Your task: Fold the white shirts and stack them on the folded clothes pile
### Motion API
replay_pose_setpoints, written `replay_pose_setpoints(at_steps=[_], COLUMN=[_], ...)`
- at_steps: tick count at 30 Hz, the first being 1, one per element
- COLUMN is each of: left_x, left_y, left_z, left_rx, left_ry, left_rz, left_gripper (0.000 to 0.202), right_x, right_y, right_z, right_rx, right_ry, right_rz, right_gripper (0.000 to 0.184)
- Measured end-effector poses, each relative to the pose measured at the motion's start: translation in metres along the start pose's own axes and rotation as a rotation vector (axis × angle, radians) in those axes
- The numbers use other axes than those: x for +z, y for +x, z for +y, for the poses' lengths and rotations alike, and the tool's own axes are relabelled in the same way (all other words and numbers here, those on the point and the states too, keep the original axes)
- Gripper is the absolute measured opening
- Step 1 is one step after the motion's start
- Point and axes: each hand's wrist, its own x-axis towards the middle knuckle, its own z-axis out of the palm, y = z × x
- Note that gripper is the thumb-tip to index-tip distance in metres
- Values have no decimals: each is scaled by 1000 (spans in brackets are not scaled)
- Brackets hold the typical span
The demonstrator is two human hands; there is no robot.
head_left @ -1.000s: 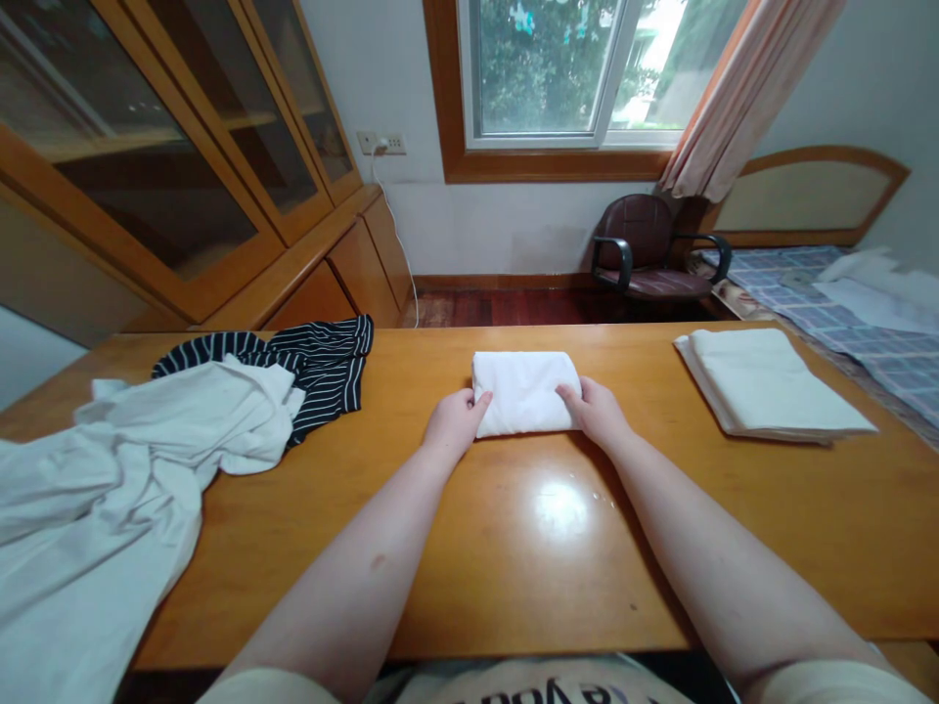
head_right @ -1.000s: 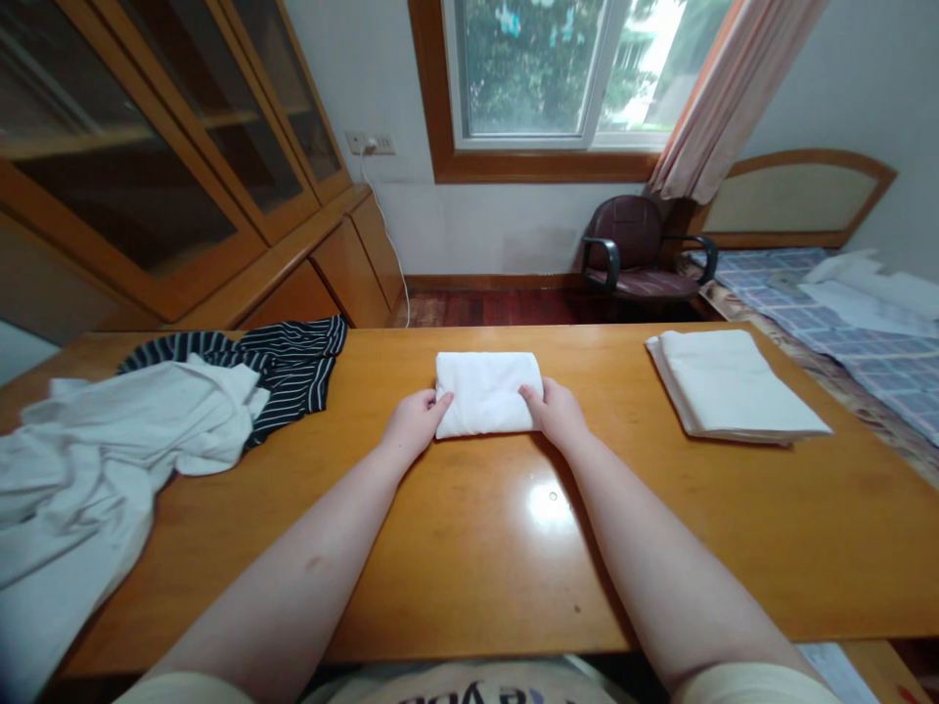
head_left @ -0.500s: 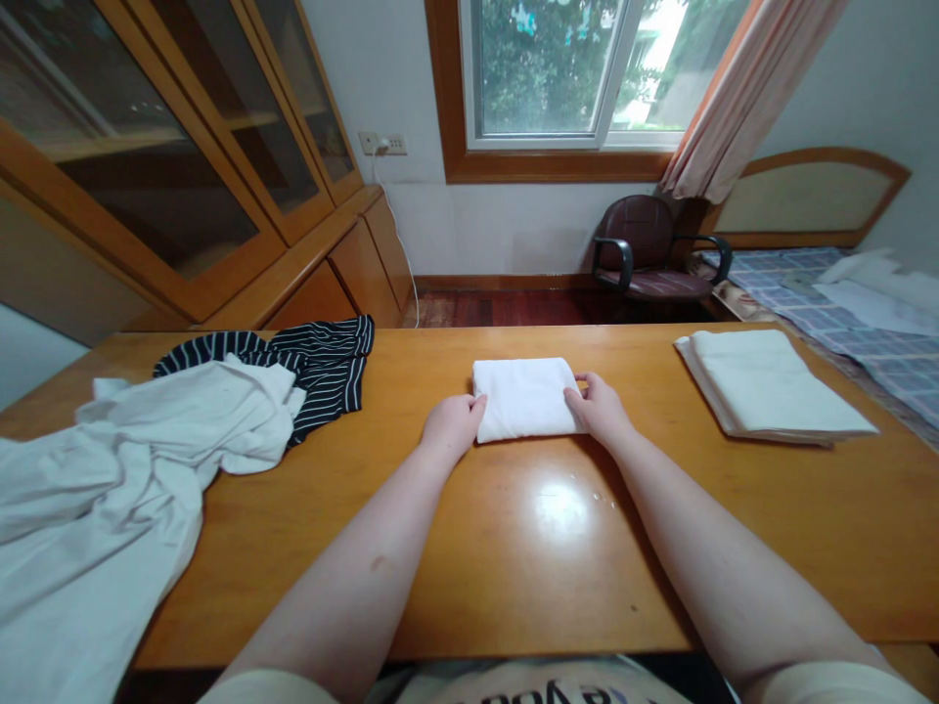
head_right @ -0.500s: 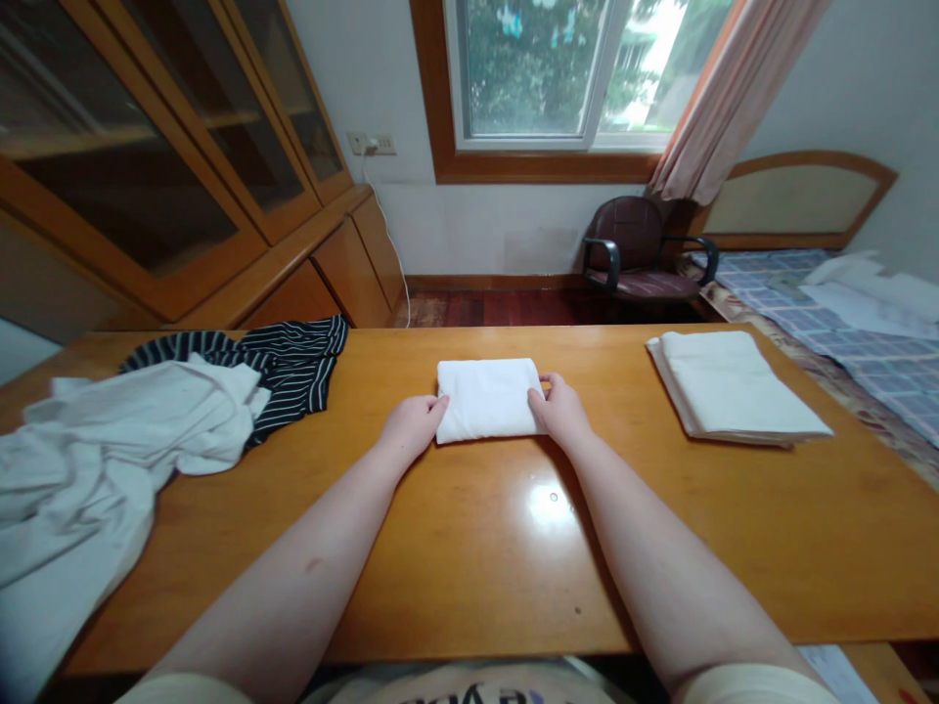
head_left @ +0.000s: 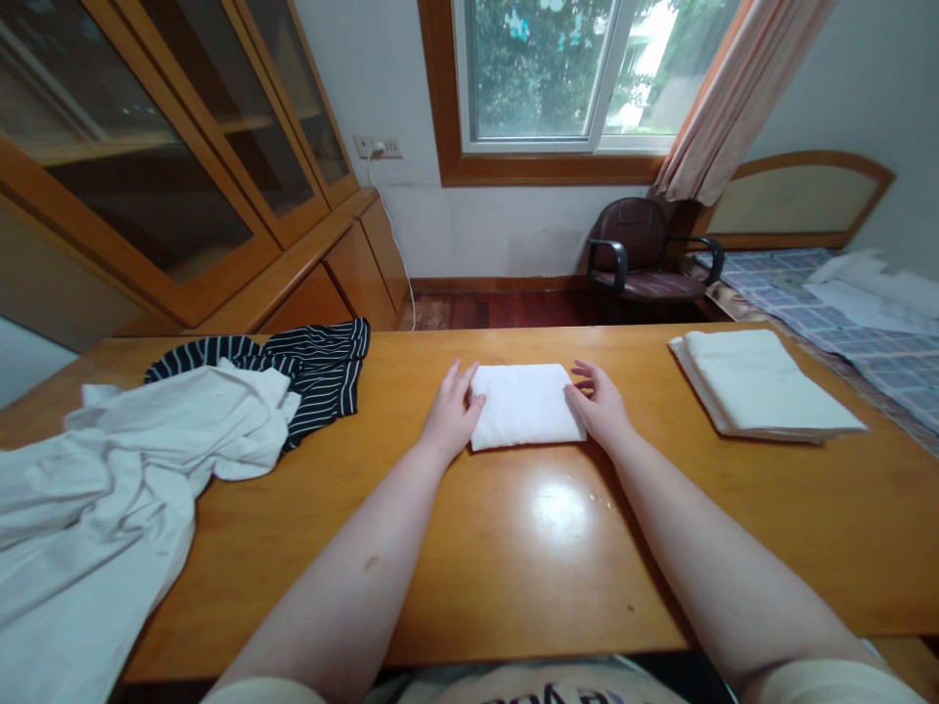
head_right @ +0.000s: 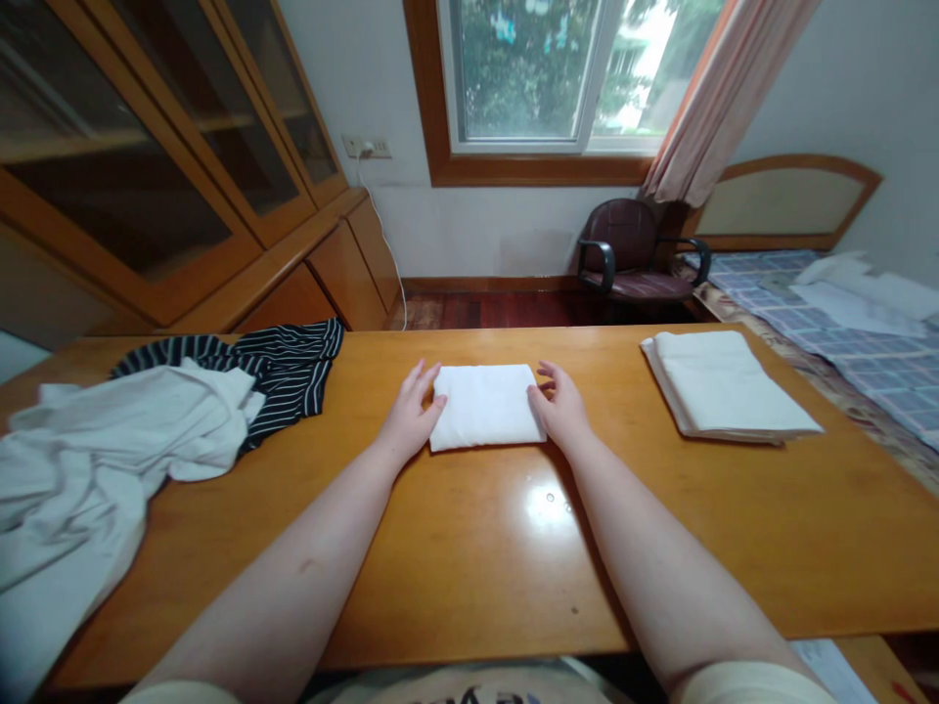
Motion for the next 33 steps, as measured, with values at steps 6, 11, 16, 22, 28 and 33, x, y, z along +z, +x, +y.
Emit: replay_pose_setpoints(at_steps=[6,11,16,22,28,33], left_x=[1,0,-3,-1,-9,-18], left_y=[-3,-1,0,0,0,-7], left_z=[7,14,15,15,16,25], left_rx=[-26,-174,-188,-221,-213,-140], left_ry=[163,311,335,361,334,336], left_rz=[-260,-372,-443,-441,-438,-406], left_gripper=[52,62,63,64,66,53], right_x=[-2,1,1,-2,-4,-10], right_y=[-2,-3,-3,-4,-6,-5], right_z=[-3,-3,-7,-18,-27,-28], right_rx=[-176,-141,-142,-79,-28,-56], right_ry=[-131,-382,-494,-517,-540,-573], right_rz=[-240,-384,-420,-391,-343,-291], right_gripper=[47,57,63,51,41,9])
